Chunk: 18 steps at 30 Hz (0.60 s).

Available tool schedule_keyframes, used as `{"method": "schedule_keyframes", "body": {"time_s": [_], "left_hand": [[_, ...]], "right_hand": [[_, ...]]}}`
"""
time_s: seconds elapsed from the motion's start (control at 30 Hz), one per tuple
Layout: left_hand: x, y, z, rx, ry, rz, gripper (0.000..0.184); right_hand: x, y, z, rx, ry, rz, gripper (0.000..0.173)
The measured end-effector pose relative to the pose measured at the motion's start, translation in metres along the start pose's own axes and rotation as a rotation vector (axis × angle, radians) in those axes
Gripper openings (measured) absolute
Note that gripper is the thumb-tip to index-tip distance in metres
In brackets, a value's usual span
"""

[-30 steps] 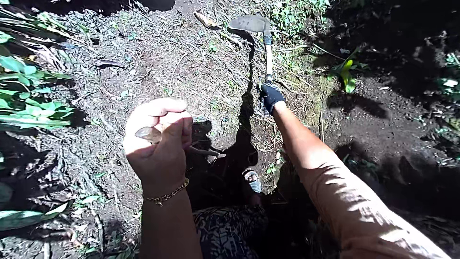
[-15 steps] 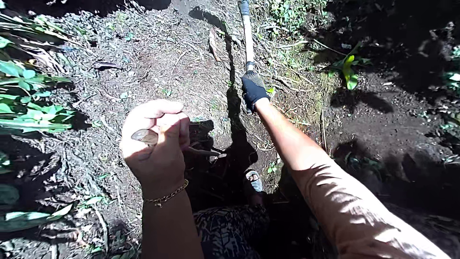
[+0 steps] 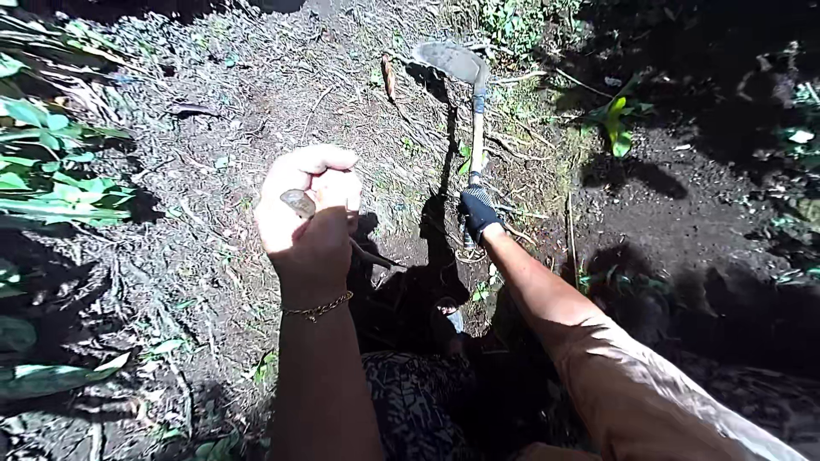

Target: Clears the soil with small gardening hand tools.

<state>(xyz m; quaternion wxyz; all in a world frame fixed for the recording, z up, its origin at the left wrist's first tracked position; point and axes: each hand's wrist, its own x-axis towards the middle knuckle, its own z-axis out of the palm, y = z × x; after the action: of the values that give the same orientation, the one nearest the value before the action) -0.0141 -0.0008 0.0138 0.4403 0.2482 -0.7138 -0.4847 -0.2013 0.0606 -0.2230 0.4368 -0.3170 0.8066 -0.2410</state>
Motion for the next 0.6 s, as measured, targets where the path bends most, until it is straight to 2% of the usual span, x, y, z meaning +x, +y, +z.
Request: {"method": "schedule_keyframes", "body": {"time_s": [0.07, 0.17, 0.27, 0.33, 0.43, 0.57, 0.6], "left_hand": [[0.003, -0.002, 0.009, 0.019, -0.027, 0.014, 0.025], [0.009, -0.001, 0.015, 0.123, 0.006, -0.035, 0.023], [0.011, 0.006, 0.015, 0.156, 0.012, -0.066, 0.023], [0.007, 0.013, 0.01, 0.113, 0.006, -0.016, 0.025], [0.007, 0.021, 0.008, 0.056, 0.046, 0.012, 0.023], [0.009, 0.012, 0.007, 0.025, 0.099, -0.088, 0.019], [0.011, 0.01, 0.004, 0.01, 0.096, -0.076, 0.02]], "right_hand": [[-0.022, 0.014, 0.017, -0.004, -0.117, -0.027, 0.04], [-0.04, 0.018, 0.015, -0.062, -0.166, -0.018, 0.038], [-0.055, 0.024, 0.003, -0.069, -0.094, 0.011, 0.039], [-0.065, 0.024, 0.01, -0.005, -0.031, 0.02, 0.038], [-0.082, 0.017, 0.034, 0.037, -0.097, 0.104, 0.04], [-0.116, 0.079, 0.07, 0.048, -0.205, 0.288, 0.052], [-0.118, 0.099, 0.07, 0.093, -0.16, 0.308, 0.051]]}}
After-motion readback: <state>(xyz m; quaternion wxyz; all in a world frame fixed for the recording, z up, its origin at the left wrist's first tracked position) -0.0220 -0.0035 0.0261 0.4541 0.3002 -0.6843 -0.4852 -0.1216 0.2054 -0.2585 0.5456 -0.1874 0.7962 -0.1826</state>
